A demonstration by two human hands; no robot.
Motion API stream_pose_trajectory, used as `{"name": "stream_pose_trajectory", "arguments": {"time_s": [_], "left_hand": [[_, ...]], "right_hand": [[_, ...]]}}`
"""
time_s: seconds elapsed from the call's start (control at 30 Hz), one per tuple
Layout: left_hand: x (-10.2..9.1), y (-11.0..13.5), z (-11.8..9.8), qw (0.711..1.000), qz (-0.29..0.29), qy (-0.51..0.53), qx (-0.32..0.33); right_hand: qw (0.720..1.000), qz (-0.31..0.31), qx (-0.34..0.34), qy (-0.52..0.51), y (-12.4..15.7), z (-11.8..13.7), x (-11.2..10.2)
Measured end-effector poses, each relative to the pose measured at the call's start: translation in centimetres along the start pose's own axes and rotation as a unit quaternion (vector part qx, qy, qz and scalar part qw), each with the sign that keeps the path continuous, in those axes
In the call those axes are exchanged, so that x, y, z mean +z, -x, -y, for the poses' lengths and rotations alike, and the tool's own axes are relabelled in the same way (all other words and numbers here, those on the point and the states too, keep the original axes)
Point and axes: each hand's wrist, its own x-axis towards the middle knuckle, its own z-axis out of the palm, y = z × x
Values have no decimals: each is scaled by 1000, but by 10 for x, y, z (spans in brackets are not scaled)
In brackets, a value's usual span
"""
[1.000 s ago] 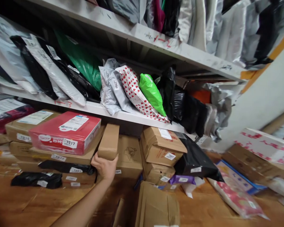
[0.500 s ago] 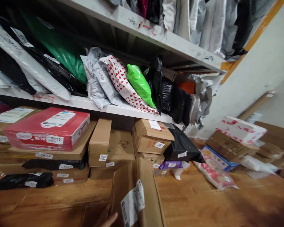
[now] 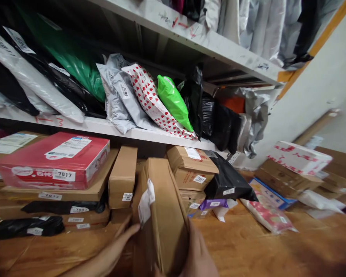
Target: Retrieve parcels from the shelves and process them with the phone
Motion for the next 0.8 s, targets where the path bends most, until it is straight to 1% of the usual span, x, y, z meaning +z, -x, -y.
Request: {"name": "stream_pose_trajectory", "arguments": {"time_s": [0.03, 0.1, 0.13, 0.17, 0.23, 0.27, 0.3, 0.33, 0.37, 0.4, 0.43, 0.5, 0.57, 0.6, 0.63, 0.67, 0.7, 0.73, 0.77, 0.8], "left_hand": [[6, -8, -13, 999, -24, 30, 2], [15, -22, -30, 995, -31, 92, 11], [17, -26, -32, 993, -29, 112, 8], [18, -28, -30, 993, -29, 118, -9], [15, -22, -17, 990, -38, 102, -86], [11, -17, -7, 987, -38, 90, -129], [6, -11, 3, 983, -30, 76, -166], [1, -6, 13, 980, -18, 58, -188], [-4, -3, 21, 981, -7, 32, -192], [-8, -1, 27, 984, -3, -4, -176], [-11, 0, 32, 987, -10, -49, -151], [-17, -1, 43, 985, -41, -131, -106], [-23, 3, 58, 978, -64, -175, -92], [-26, 8, 68, 974, -69, -187, -104], [-30, 15, 79, 971, -64, -192, -124], [-35, 24, 91, 970, -50, -190, -146], [-40, 34, 104, 969, -29, -180, -169], [-45, 43, 115, 968, -1, -164, -191], [-49, 52, 126, 966, 31, -147, -210], [-52, 59, 136, 963, 64, -132, -224]], "right_hand": [[998, 14, -51, 27, -16, 20, 4], [993, -32, -95, 63, -50, 58, 21], [991, -34, -106, 78, -67, 73, 33], [990, -12, -110, 90, -82, 85, 47], [988, 61, -85, 110, -106, 99, 78], [987, 87, -78, 109, -114, 102, 91], [986, 105, -76, 107, -120, 104, 103], [985, 117, -74, 103, -124, 107, 111], [985, 122, -70, 98, -126, 109, 117], [986, 124, -62, 93, -128, 112, 119], [987, 129, -51, 86, -129, 114, 120], [987, 149, -35, 47, -128, 114, 115], [983, 173, -51, -21, -121, 99, 106], [980, 178, -72, -56, -114, 83, 99], [976, 179, -90, -84, -103, 61, 92], [976, 168, -101, -99, -88, 34, 83], [978, 163, -88, -98, -70, 3, 72], [981, 165, -38, -93, -49, -31, 60], [984, 154, 38, -81, -25, -66, 46], [979, 131, 138, -71, 1, -101, 33]]}}
